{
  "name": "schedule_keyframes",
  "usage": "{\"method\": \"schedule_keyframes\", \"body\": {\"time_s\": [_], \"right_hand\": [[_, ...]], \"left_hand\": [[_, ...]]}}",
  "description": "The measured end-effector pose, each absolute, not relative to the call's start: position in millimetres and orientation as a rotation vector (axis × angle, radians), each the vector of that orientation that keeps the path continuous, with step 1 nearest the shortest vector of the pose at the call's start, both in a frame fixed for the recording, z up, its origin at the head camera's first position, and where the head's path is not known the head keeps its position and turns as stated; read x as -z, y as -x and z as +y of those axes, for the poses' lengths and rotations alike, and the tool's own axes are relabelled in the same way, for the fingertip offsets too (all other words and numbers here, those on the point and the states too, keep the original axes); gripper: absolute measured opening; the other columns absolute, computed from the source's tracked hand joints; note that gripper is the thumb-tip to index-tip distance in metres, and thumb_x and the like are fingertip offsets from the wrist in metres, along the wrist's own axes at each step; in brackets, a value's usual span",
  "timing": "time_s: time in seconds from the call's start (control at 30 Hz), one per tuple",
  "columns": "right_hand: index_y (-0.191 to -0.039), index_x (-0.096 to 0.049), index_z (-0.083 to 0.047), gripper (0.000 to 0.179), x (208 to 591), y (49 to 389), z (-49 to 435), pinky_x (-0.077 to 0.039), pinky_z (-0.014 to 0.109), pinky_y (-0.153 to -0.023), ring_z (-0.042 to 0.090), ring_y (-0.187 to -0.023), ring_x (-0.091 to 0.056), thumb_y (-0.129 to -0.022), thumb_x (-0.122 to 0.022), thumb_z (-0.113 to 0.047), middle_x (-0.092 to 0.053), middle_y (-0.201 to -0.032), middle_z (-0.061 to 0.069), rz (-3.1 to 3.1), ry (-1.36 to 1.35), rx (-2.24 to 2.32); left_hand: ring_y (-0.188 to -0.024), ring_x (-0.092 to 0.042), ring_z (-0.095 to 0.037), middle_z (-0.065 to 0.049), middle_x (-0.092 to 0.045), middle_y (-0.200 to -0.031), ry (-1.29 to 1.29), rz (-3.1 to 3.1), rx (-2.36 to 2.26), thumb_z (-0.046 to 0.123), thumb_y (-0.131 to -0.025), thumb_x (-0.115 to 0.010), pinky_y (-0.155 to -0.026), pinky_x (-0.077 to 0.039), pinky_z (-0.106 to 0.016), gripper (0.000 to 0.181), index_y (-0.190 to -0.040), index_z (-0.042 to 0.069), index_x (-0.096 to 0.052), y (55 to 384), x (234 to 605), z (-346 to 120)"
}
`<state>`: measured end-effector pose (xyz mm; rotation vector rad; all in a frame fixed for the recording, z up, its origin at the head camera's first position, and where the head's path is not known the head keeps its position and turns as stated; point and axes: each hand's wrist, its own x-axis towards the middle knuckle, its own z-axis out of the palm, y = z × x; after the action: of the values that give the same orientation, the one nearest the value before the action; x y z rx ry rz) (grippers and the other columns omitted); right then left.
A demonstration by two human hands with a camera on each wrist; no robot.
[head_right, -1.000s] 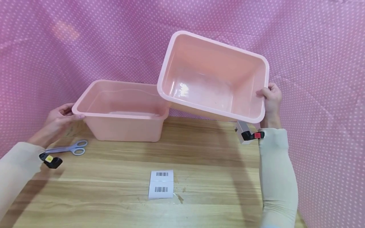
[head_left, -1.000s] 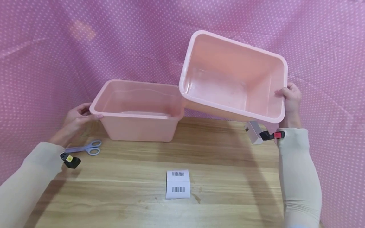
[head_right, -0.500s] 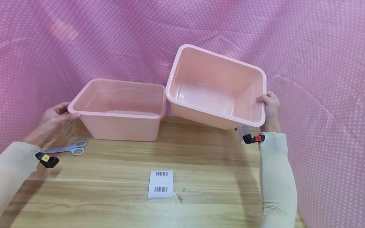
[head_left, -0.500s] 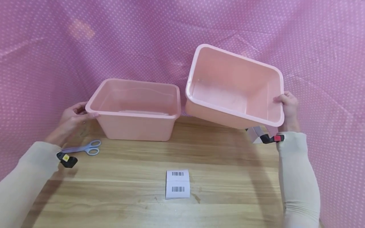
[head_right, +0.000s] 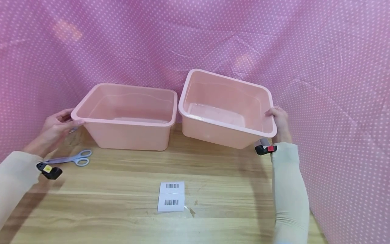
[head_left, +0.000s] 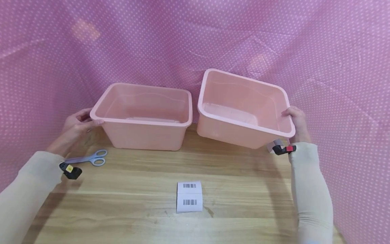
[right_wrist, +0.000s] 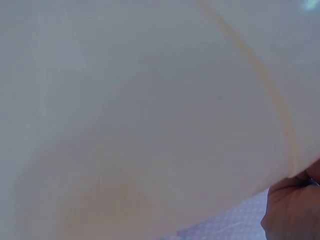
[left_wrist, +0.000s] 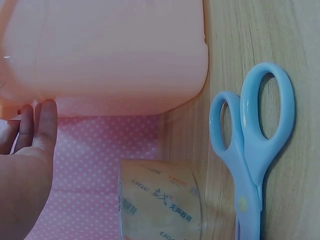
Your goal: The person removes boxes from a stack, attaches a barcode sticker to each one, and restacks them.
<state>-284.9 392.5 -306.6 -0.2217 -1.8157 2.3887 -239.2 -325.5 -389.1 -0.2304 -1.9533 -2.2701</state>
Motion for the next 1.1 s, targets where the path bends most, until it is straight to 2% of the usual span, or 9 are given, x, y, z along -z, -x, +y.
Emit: {"method": "schedule_keyframes", "body": {"time_s": [0.2,0.27,0.43,0.5,0.6,0.87,1.0,1.1], "right_hand": [[-0.076,-0.065,-0.014,0.023,316.8,291.4,397.7,-0.058,0.022,-0.079,0.011,-0.092,-0.064,-0.089,-0.052,0.000,-0.072,-0.093,-0.006,-1.972,0.249,-2.396],[-0.079,-0.066,-0.013,0.023,319.9,293.1,398.2,-0.058,0.023,-0.080,0.011,-0.093,-0.064,-0.090,-0.051,0.000,-0.073,-0.096,-0.005,-1.994,0.255,-2.410],[-0.067,-0.058,-0.016,0.030,324.8,296.3,393.5,-0.056,0.021,-0.078,0.010,-0.093,-0.058,-0.089,-0.050,0.003,-0.063,-0.086,-0.009,-1.974,0.285,-2.407],[-0.065,-0.055,-0.017,0.032,325.6,296.5,392.3,-0.056,0.020,-0.077,0.010,-0.093,-0.056,-0.089,-0.049,0.004,-0.059,-0.084,-0.009,-1.971,0.295,-2.395],[-0.069,-0.057,-0.017,0.029,326.5,295.5,393.7,-0.057,0.021,-0.077,0.010,-0.093,-0.059,-0.089,-0.050,0.002,-0.063,-0.087,-0.009,-1.989,0.321,-2.411],[-0.094,-0.062,-0.014,0.017,334.8,295.5,397.5,-0.058,0.023,-0.078,0.010,-0.090,-0.064,-0.092,-0.050,-0.002,-0.069,-0.100,-0.005,-2.064,0.333,-2.448],[-0.091,-0.064,-0.010,0.019,338.9,295.7,397.2,-0.060,0.024,-0.075,0.011,-0.085,-0.067,-0.091,-0.050,0.001,-0.072,-0.097,-0.002,-2.022,0.313,-2.470],[-0.083,-0.064,-0.011,0.021,340.0,295.4,396.6,-0.060,0.023,-0.075,0.011,-0.085,-0.066,-0.090,-0.050,0.002,-0.072,-0.093,-0.002,-2.016,0.300,-2.454]], "left_hand": [[-0.106,-0.064,0.001,0.010,-0.068,-0.120,0.236,-2.023,2.251,-0.006,-0.091,-0.068,-0.088,-0.054,-0.008,0.056,-0.144,0.004,-0.049,238.3,390.2,-327.5],[-0.106,-0.063,0.004,0.014,-0.067,-0.119,0.205,-2.103,2.157,-0.001,-0.092,-0.070,-0.088,-0.053,-0.006,0.060,-0.147,0.003,-0.046,238.9,389.7,-327.6],[-0.106,-0.061,0.007,0.018,-0.065,-0.118,0.176,-2.181,2.059,0.004,-0.091,-0.073,-0.087,-0.051,-0.004,0.065,-0.150,0.001,-0.043,240.7,388.4,-329.1],[-0.107,-0.061,0.006,0.016,-0.065,-0.118,0.190,-2.148,2.108,0.002,-0.091,-0.072,-0.088,-0.052,-0.004,0.065,-0.149,0.001,-0.043,241.9,388.7,-329.5],[-0.107,-0.061,0.006,0.016,-0.065,-0.119,0.185,-2.143,2.126,0.002,-0.091,-0.072,-0.088,-0.052,-0.004,0.065,-0.149,0.001,-0.043,242.6,388.6,-330.4],[-0.106,-0.064,0.005,0.015,-0.068,-0.118,0.197,-2.063,2.227,-0.004,-0.092,-0.068,-0.087,-0.054,-0.007,0.057,-0.145,0.005,-0.049,239.7,389.0,-333.1],[-0.106,-0.065,0.002,0.011,-0.068,-0.120,0.224,-2.007,2.294,-0.008,-0.093,-0.065,-0.088,-0.055,-0.009,0.052,-0.141,0.008,-0.052,237.2,389.5,-331.8],[-0.106,-0.065,0.001,0.010,-0.068,-0.121,0.232,-2.004,2.297,-0.008,-0.093,-0.065,-0.089,-0.056,-0.010,0.052,-0.140,0.009,-0.052,235.4,389.2,-330.6]]}}
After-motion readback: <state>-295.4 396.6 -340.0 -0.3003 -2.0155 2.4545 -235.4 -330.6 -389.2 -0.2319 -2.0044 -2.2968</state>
